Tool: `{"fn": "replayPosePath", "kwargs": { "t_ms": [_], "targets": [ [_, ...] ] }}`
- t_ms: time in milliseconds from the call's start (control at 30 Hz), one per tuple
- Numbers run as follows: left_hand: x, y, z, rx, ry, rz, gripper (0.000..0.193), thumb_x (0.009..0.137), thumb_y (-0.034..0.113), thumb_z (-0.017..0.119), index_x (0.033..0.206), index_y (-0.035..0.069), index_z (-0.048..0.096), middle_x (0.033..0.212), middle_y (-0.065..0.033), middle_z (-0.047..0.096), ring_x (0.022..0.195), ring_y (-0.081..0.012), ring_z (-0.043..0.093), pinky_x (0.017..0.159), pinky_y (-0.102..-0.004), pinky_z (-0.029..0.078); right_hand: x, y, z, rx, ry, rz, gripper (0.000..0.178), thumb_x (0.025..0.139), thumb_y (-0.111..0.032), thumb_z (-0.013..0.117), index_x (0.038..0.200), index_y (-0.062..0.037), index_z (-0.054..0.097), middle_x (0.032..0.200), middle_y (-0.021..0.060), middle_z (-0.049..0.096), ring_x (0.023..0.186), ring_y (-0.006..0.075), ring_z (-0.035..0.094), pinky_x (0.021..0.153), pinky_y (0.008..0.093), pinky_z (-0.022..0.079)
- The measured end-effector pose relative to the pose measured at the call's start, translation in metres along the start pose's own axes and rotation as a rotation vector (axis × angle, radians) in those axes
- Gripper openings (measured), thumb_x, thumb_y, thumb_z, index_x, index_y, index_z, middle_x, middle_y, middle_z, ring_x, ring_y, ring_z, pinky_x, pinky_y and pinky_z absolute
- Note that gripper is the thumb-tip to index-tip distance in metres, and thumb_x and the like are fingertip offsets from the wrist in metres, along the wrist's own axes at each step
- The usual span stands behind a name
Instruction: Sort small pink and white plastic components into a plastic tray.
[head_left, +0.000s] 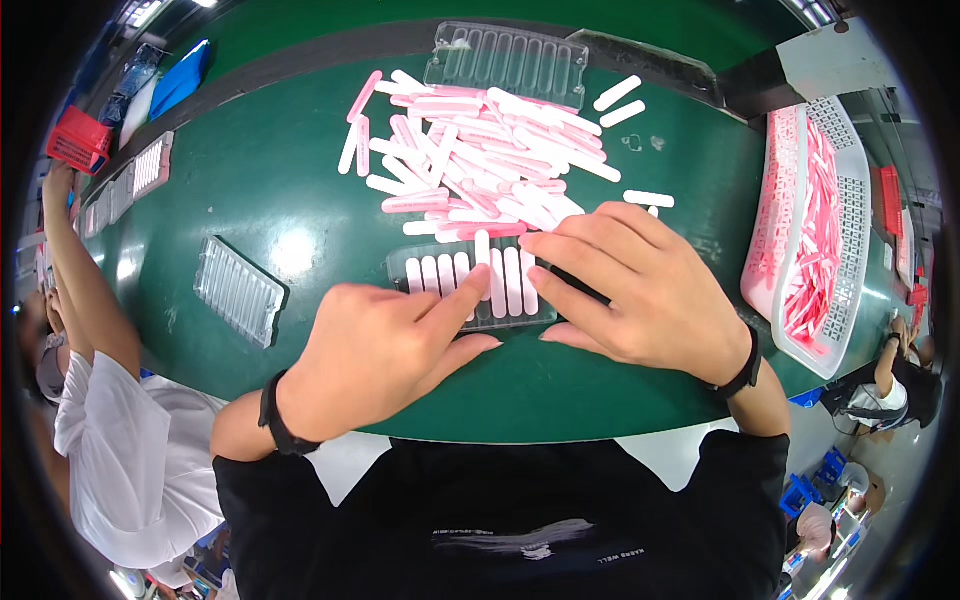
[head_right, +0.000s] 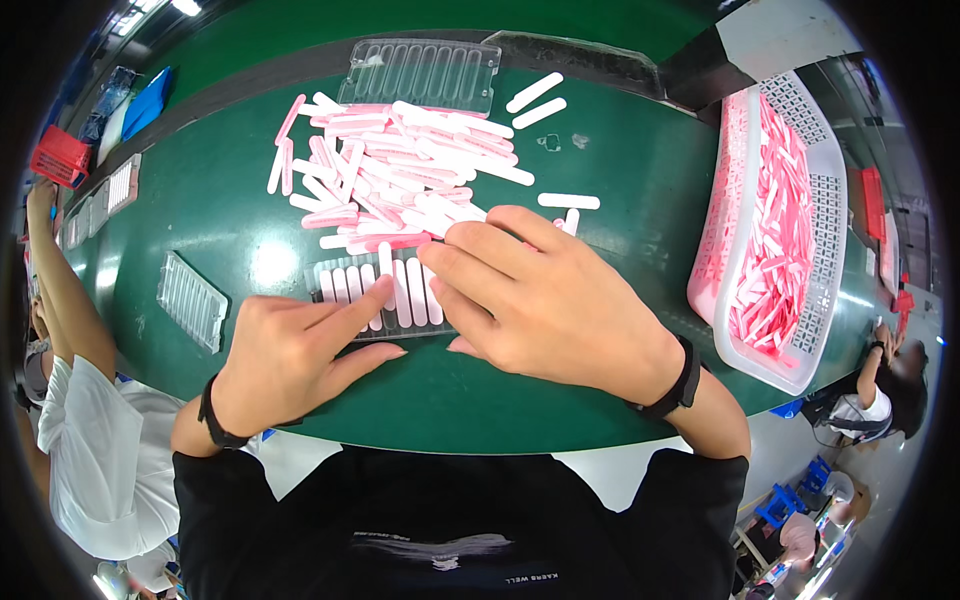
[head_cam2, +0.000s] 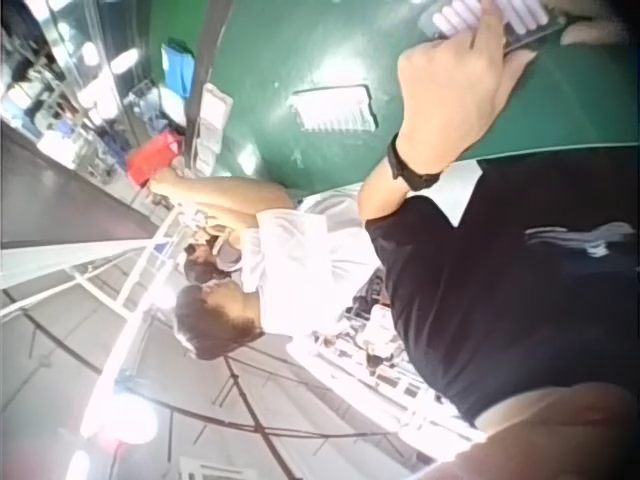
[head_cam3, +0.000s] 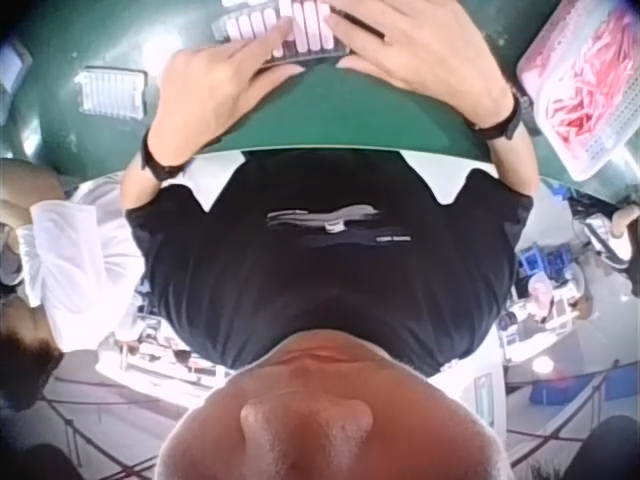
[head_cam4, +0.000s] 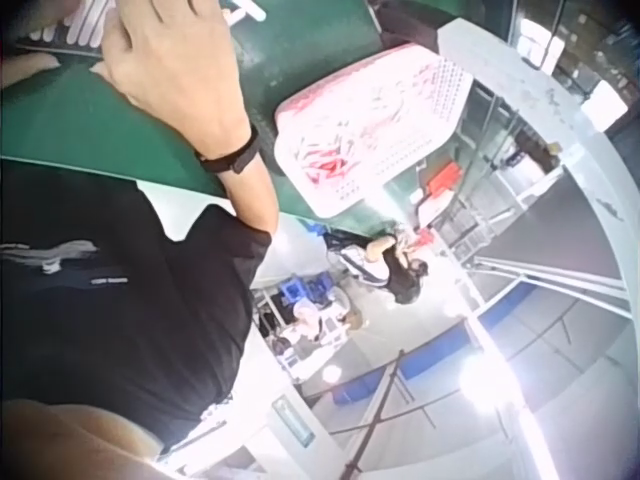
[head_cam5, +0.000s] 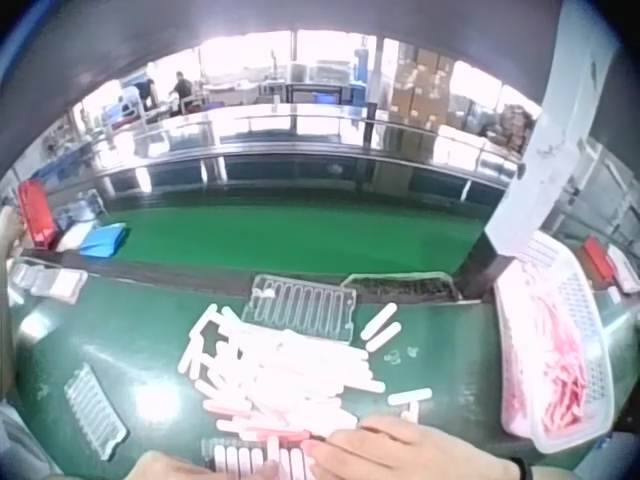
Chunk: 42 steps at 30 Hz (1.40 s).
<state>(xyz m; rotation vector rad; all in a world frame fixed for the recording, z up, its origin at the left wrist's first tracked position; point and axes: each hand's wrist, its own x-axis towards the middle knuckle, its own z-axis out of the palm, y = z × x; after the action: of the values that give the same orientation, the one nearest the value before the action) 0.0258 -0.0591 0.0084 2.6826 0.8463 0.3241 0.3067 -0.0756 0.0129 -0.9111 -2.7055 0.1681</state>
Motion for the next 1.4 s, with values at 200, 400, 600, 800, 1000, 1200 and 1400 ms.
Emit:
{"fn": "replayPosePath", "kwargs": {
  "t_ms": [200,400,600,800,1000,1200,1400],
  "targets": [
    [-0.016,0.015,0.012,0.267,0.029,0.065,0.05,0.085,0.027,0.087,0.126,0.003,0.076,0.063,0.0054,0.049,0.05,-0.0111,0.05,0.047,-0.0298,0.037,0.004,0.001,0.002,0.115,0.021,0.061,0.044,0.066,-0.03,0.09,0.097,-0.0085,0.068,0.126,0.0083,0.066,0.118,0.0286,0.061,0.104,0.0463,0.051],
    [-0.014,0.009,0.009,0.322,0.053,0.169,0.041,0.089,0.026,0.085,0.122,0.003,0.077,0.064,0.006,0.043,0.051,-0.0092,0.046,0.048,-0.0281,0.035,0.006,-0.002,0.005,0.128,0.049,0.125,0.055,0.06,-0.03,0.095,0.101,-0.0093,0.064,0.121,0.0058,0.066,0.113,0.0279,0.062,0.103,0.0464,0.049],
    [-0.014,-0.002,-0.003,0.223,0.056,0.224,0.028,0.086,0.023,0.083,0.109,0.006,0.078,0.064,0.0053,0.049,0.052,-0.0109,0.052,0.048,-0.0289,0.038,0.016,-0.004,0.0,0.268,0.084,0.174,0.049,0.06,-0.02,0.094,0.095,-0.0096,0.06,0.115,0.0078,0.07,0.105,0.0314,0.065,0.096,0.0469,0.05],
    [-0.016,-0.022,-0.039,0.076,0.01,0.247,0.024,0.084,0.02,0.083,0.105,0.011,0.078,0.064,0.0018,0.057,0.053,-0.0175,0.059,0.048,-0.0335,0.044,0.046,-0.017,0.007,0.235,0.222,0.313,0.05,0.06,-0.015,0.092,0.096,-0.0094,0.058,0.112,0.0088,0.07,0.103,0.0336,0.066,0.092,0.0428,0.052],
    [-0.048,-0.033,-0.08,0.101,0.17,-0.25,0.051,0.078,0.027,0.092,0.124,0.013,0.075,0.056,-0.0037,0.052,0.048,-0.0261,0.056,0.049,-0.0349,0.04,0.129,0.001,0.03,0.278,0.333,0.29,0.043,0.068,-0.019,0.086,0.098,-0.0067,0.057,0.098,0.0118,0.066,0.094,0.0358,0.065,0.079,0.0451,0.051],
    [-0.125,-0.098,-0.097,-0.091,-0.071,-0.532,0.089,0.068,0.02,0.097,0.149,0.011,0.061,0.064,-0.001,0.022,0.058,-0.0177,0.023,0.055,-0.0359,0.026,0.254,0.026,0.066,0.304,0.377,0.132,0.048,0.07,-0.031,0.084,0.099,-0.0011,0.061,0.085,0.0176,0.071,0.081,0.0393,0.069,0.075,0.0461,0.054],
    [-0.149,-0.096,-0.077,-0.267,-0.147,-0.586,0.102,0.062,0.018,0.099,0.154,0.013,0.058,0.063,0.0007,0.024,0.056,-0.0152,0.025,0.055,-0.0336,0.027,0.334,0.026,0.103,0.29,0.32,0.172,0.053,0.067,-0.029,0.093,0.101,0.0014,0.067,0.09,0.0214,0.074,0.09,0.042,0.073,0.083,0.0486,0.059]
  ]
}}
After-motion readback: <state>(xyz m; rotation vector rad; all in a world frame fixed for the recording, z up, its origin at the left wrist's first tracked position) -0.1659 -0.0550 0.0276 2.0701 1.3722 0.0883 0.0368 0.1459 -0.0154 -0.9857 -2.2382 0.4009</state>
